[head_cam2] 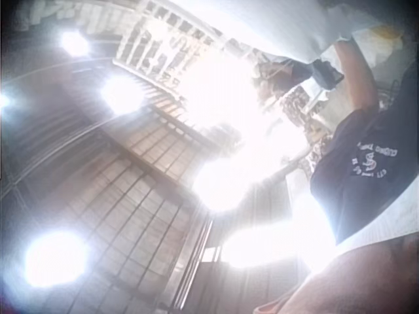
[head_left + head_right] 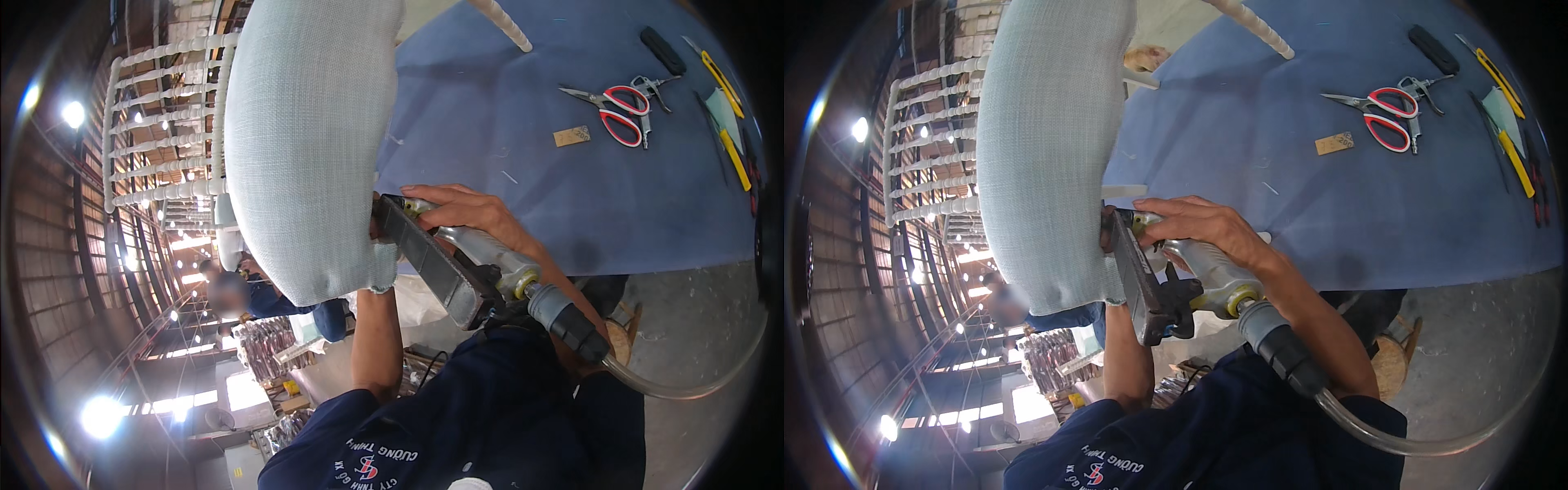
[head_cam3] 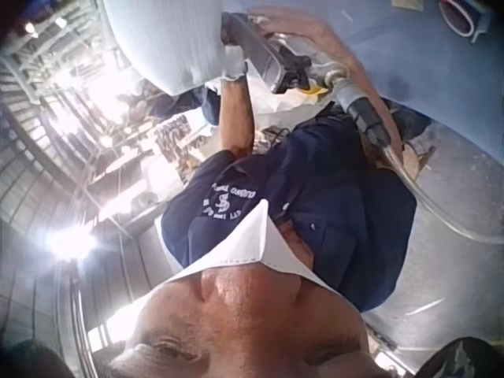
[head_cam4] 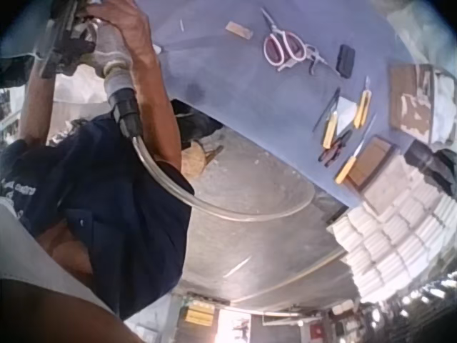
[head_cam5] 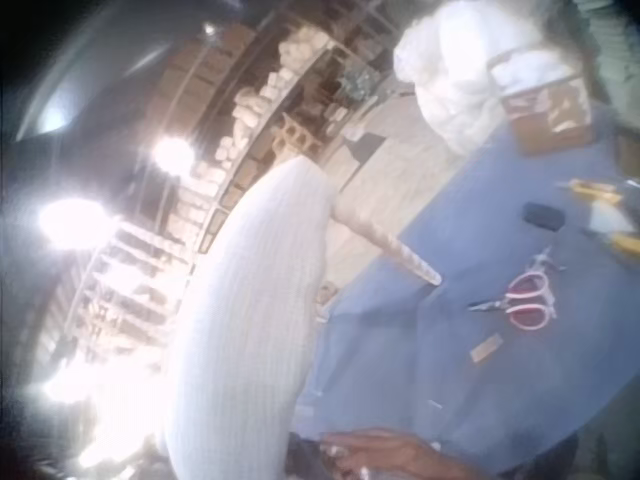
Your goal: The person upholsters a chair seat by stretching white fabric over the cushion, securing it with a staple gun, trimming excess fabric with scissors, and using a screwdriver to tuck and smooth the edges. The person repeatedly adjusts the fabric and staples it in place around the perimeter of the seat.
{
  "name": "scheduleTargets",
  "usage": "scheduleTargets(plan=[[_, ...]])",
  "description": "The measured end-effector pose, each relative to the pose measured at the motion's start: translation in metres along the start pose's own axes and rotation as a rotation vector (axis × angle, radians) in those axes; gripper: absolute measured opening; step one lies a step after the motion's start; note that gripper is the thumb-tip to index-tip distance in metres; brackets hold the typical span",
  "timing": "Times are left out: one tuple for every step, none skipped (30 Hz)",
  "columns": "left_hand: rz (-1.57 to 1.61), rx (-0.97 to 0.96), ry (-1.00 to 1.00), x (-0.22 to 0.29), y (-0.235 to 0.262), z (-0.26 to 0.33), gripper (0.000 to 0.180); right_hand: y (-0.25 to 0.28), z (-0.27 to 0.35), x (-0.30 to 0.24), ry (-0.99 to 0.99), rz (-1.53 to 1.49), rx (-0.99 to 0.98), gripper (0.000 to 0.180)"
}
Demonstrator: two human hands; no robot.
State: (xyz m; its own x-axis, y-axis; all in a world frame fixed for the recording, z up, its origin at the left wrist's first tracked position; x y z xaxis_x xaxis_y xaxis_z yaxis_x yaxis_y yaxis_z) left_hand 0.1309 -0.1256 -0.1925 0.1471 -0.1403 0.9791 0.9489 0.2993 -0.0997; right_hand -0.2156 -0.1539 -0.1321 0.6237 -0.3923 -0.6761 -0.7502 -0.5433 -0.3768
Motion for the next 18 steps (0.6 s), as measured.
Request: scheduleTargets(plan=[[0.019, -0.087, -0.081, 0.009, -0.02, 0.001, 0.037, 0.001, -0.001, 0.001, -0.004, -0.003, 0.003, 0.032], [0.043, -0.171, -0.161, 0.02, -0.038, 0.005, 0.04, 0.001, -0.001, 0.002, -0.011, -0.008, 0.003, 0.032], [0.065, -0.254, -0.242, 0.029, -0.054, 0.009, 0.043, 0.002, -0.002, 0.003, -0.017, -0.013, 0.002, 0.031], [0.066, -0.233, -0.22, 0.027, -0.052, 0.007, 0.041, 0.002, -0.003, 0.002, -0.007, -0.024, 0.002, 0.031], [0.087, -0.227, -0.211, 0.025, -0.052, 0.008, 0.04, 0.002, -0.005, 0.002, 0.004, -0.034, 0.002, 0.031], [0.106, -0.228, -0.2, 0.025, -0.052, 0.011, 0.039, 0.002, -0.006, 0.002, 0.014, -0.044, 0.003, 0.031], [0.14, -0.237, -0.191, 0.025, -0.058, 0.014, 0.037, 0.003, -0.007, 0.002, 0.031, -0.042, 0.008, 0.035], [0.17, -0.247, -0.183, 0.025, -0.063, 0.015, 0.036, 0.003, -0.007, 0.002, 0.049, -0.039, 0.014, 0.04], [0.193, -0.263, -0.172, 0.026, -0.069, 0.015, 0.035, 0.004, -0.008, 0.002, 0.067, -0.036, 0.02, 0.046], [0.214, -0.27, -0.17, 0.026, -0.074, 0.018, 0.035, 0.003, -0.007, 0.001, 0.071, -0.052, 0.02, 0.045], [0.23, -0.278, -0.162, 0.026, -0.079, 0.018, 0.034, 0.002, -0.007, -0.001, 0.076, -0.068, 0.021, 0.044], [0.245, -0.288, -0.155, 0.028, -0.084, 0.018, 0.033, 0.002, -0.008, -0.002, 0.082, -0.084, 0.023, 0.043], [0.254, -0.307, -0.151, 0.028, -0.092, 0.016, 0.033, 0.001, -0.008, -0.001, 0.095, -0.116, 0.003, 0.04], [0.273, -0.321, -0.135, 0.023, -0.099, 0.014, 0.032, 0.003, -0.007, 0.003, 0.092, -0.139, -0.017, 0.038], [0.277, -0.335, -0.129, 0.028, -0.102, 0.016, 0.032, 0.005, -0.005, 0.003, 0.098, -0.133, -0.016, 0.036], [0.301, -0.346, -0.12, 0.027, -0.104, 0.019, 0.032, 0.006, -0.003, 0.004, 0.094, -0.128, -0.024, 0.035], [0.317, -0.369, -0.1, 0.028, -0.113, 0.02, 0.032, 0.003, -0.006, -0.002, 0.093, -0.085, -0.004, 0.034], [0.333, -0.395, -0.089, 0.03, -0.121, 0.024, 0.033, 0.002, -0.004, -0.008, 0.096, -0.047, 0.002, 0.033]])
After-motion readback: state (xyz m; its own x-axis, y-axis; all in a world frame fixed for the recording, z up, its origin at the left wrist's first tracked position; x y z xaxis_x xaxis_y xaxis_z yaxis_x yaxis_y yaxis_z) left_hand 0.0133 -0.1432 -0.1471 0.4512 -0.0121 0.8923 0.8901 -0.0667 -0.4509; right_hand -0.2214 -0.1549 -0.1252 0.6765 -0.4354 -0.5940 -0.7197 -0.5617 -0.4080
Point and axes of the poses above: each hand's wrist, its own z-axis away from the middle knuckle, its own y-axis out of the back of the hand, x = y × z, the point moved 10 cm from there along -z, towards the middle knuckle, and after that the axes turned 2 degrees about -x, right-handed, at the moved point
